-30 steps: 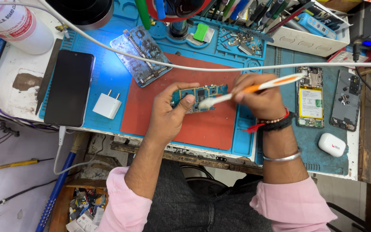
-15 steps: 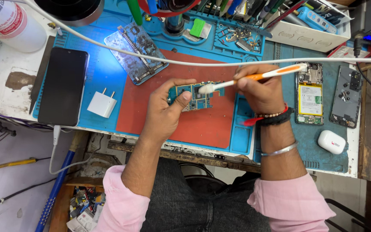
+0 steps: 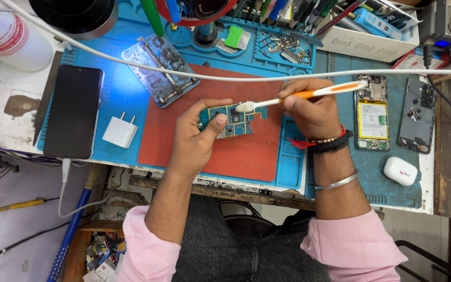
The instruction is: The person cleans a mobile phone motherboard using a brush and then manipulates small components on the board using tweezers.
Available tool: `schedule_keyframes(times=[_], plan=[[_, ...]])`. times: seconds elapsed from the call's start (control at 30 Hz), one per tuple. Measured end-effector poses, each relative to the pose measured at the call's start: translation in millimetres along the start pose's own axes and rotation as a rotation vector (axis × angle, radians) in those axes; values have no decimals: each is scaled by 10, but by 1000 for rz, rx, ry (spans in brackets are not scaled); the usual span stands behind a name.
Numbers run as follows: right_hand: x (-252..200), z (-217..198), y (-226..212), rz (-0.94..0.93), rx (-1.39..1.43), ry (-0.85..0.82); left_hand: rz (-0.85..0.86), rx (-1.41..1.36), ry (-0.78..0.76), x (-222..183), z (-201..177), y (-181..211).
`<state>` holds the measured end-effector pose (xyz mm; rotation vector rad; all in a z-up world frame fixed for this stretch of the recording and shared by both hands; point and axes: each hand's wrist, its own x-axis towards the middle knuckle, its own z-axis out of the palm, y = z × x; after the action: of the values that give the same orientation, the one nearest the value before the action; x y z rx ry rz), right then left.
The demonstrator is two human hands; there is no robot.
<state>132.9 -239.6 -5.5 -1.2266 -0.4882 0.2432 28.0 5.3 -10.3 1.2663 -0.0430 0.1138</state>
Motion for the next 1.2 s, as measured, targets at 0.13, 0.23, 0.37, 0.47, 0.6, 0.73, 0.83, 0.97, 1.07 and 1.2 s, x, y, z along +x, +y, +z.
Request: schedule_keyframes(times=[0.13,0.23,0.37,0.47,0.6,0.73,0.83,0.97,1.07,1.2], plan=[[-17,-10,-3,-71,-108,-133,-29,44,6,-2,5,0],[-7,0,12,-7,1,-59,-40,58,16,-7,0,3],[-19,-20,39,-3,-56,-77,-2,43,-5,12,7,6],[-14,-11,60,19,-2,-90,-12,45,-1,5,15,21],[7,-21,57,1,-4,-160,-72,-49,-6,27,36,34],[-9,-31,68,21,12,-115,-25,22,-4,21,27,11],[-15,-37,60,0,-16,-142,-31,36,4,15,22,-9],[-17,-34,50,-28,-48,-168,-32,73,13,3,7,-24],[-24,-15,62,-13,-17,-100,-19,75,7,5,12,-38],[-5,3,70,-15,56,-140,-54,137,33,-8,9,-22]])
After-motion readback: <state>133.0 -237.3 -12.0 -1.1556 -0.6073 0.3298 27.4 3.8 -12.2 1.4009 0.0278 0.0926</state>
